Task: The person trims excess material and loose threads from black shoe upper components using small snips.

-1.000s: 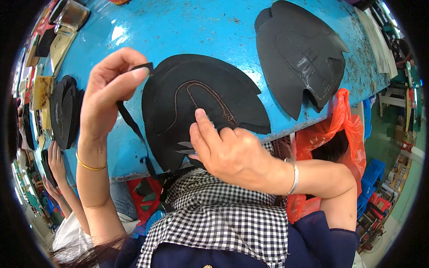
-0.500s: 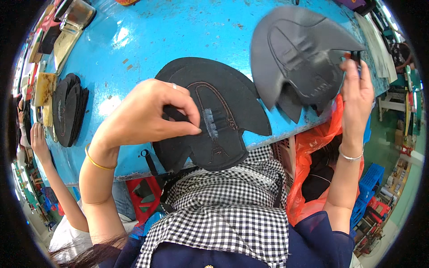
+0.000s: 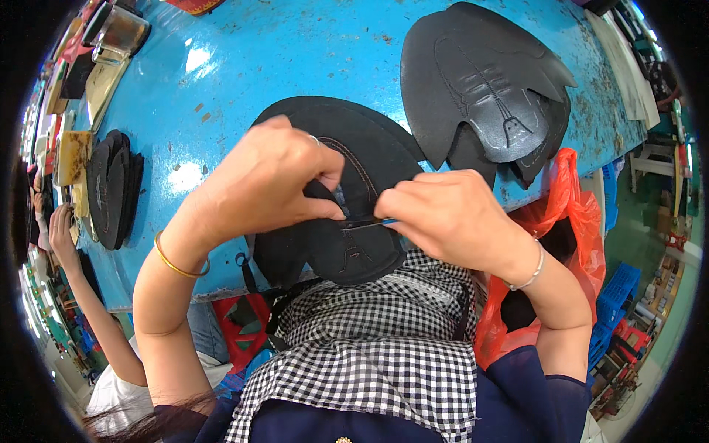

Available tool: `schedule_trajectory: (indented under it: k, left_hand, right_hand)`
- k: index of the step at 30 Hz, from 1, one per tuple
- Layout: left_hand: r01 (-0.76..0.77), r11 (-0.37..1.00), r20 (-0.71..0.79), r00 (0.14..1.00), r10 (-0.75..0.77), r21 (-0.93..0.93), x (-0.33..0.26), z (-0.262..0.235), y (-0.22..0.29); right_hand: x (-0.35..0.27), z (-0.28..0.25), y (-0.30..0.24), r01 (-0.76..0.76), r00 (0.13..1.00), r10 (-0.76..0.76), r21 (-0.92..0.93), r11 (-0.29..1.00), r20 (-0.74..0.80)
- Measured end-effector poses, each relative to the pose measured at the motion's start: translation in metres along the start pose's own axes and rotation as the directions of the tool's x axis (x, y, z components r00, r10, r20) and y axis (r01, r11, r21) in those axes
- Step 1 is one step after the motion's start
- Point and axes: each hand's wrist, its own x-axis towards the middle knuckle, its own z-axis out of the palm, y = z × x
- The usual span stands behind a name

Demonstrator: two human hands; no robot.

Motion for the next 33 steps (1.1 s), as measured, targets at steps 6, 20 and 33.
schedule_trajectory:
  k: [6, 20, 33]
  left_hand:
    - [0.027, 0.995, -0.055, 0.998, -0.032, -0.093, -0.005, -0.005, -0.013]
    - [0.005, 0.997, -0.057, 0.998, -0.010, -0.078, -0.009, -0.004, -0.012]
    - [0.229, 0.793, -0.124, 0.926, -0.356, -0.565, -0.028, -0.005, -0.013]
  right_hand:
    - [0.010, -0.003, 0.001, 0.088, 0.986, -0.069, -0.125, 0.988, 0.152]
    - [0.026, -0.005, -0.006, -0.135, 0.991, 0.135, 0.003, 0.991, 0.015]
    - [0.031, 0.003, -0.013, -0.078, 0.994, 0.074, -0.056, 0.995, -0.078]
